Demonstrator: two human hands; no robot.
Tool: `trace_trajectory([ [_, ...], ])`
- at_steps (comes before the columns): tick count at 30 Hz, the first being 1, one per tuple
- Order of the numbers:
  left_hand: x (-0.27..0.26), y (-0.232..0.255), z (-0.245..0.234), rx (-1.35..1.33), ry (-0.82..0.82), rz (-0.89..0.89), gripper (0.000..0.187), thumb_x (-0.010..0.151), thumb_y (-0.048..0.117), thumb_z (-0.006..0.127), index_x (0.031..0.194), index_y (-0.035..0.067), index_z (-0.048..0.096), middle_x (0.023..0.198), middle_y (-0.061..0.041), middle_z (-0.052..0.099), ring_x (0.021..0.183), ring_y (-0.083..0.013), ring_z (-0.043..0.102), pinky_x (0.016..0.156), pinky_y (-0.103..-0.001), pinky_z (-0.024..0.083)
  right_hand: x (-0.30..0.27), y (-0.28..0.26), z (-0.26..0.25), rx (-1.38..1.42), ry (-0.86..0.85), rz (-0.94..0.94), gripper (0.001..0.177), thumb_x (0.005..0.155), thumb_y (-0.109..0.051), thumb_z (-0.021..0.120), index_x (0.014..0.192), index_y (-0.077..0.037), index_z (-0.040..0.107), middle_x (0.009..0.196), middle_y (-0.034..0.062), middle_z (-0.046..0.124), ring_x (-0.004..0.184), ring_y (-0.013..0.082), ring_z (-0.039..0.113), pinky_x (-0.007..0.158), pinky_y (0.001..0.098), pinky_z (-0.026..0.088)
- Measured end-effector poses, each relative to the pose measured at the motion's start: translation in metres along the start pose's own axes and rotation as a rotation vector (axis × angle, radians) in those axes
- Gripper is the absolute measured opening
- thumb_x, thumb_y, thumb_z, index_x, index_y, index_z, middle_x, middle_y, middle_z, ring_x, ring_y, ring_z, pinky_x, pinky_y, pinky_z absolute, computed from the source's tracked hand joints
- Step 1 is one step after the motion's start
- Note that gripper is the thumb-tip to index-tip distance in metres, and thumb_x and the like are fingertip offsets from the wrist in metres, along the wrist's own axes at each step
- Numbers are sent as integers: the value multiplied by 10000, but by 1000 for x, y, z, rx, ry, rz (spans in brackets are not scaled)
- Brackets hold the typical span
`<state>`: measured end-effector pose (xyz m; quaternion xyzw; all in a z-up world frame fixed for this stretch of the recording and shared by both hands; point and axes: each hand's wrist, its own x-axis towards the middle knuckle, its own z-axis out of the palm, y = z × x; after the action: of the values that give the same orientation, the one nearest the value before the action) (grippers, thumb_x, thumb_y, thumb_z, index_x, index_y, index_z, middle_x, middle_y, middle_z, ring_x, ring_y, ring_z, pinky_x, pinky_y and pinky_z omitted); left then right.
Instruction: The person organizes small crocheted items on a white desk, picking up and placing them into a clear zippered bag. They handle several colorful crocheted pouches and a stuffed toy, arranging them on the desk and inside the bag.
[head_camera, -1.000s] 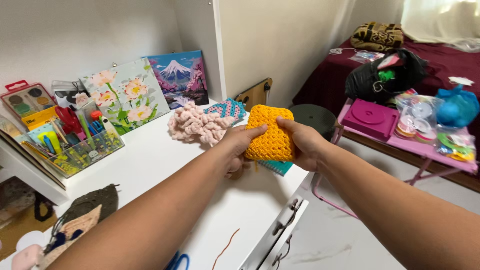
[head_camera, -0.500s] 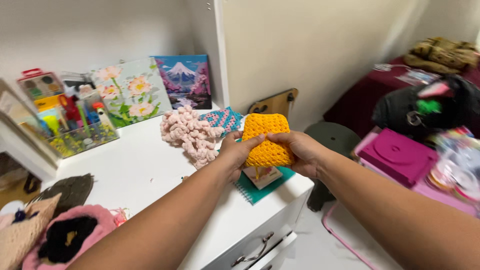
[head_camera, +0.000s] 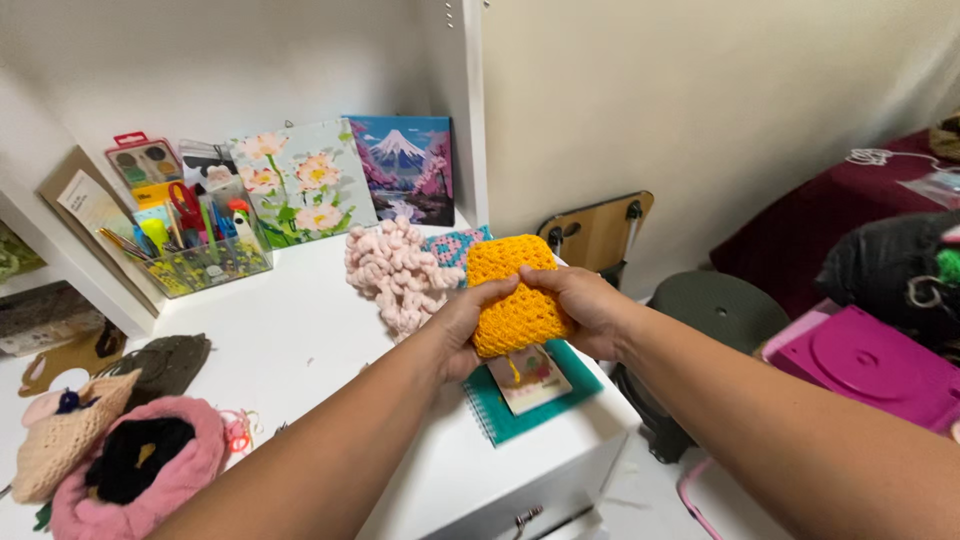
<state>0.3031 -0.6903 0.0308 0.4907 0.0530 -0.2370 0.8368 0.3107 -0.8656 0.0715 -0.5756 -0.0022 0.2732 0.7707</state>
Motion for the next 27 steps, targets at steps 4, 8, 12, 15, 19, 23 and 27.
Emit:
trace_trajectory([
  [4,11,15,-18,6,55,53,452,937,269,639,1341,72,591,1206,-139,736,1044,-273,739,875,-415,619,20,-7,9,-10,-49,39,419,997,-294,522,1312,-23,571,1201,160,708,1069,282,715,968,443,558],
  [8,15,15,-30,11,145,121,411,952,154,619,1347,49,578,1231,-145,722,1054,-283,743,892,-425,624,37,-2,16,19,-61,35,444,980,-304,538,1332,-34,560,1220,133,708,1115,263,708,1004,425,555],
  [12,13,17,-48,-41,204,152,383,960,104,605,1326,-7,584,1227,-182,723,1044,-306,751,880,-429,637,67,1,7,-8,73,71,477,1011,-352,550,1355,-21,564,1224,125,649,1167,286,646,1051,435,511],
  [15,7,19,-59,-73,290,180,356,963,90,599,1310,14,577,1234,-184,711,1048,-311,743,884,-432,633,99,7,-7,-95,110,162,521,976,-439,527,1348,-79,583,1246,127,642,1136,282,575,999,470,481],
  [19,2,24,-69,-72,339,239,360,961,92,629,1309,1,609,1205,-169,737,1044,-295,752,875,-415,639,151,21,-34,-155,219,199,505,952,-386,647,1388,-160,531,1338,114,525,1215,299,515,999,481,488],
  [23,11,34,-74,-51,404,271,353,958,87,628,1305,31,593,1179,-152,732,1025,-291,744,855,-440,633,196,21,-55,-308,249,195,545,927,-380,706,1388,-142,538,1341,97,518,1244,290,495,985,497,504],
  [27,60,57,-79,5,557,311,358,949,63,630,1299,47,559,1163,-172,716,985,-323,735,817,-492,623,224,19,-65,-375,164,225,488,945,-398,656,1373,-184,559,1310,55,536,1216,271,500,960,476,493],
])
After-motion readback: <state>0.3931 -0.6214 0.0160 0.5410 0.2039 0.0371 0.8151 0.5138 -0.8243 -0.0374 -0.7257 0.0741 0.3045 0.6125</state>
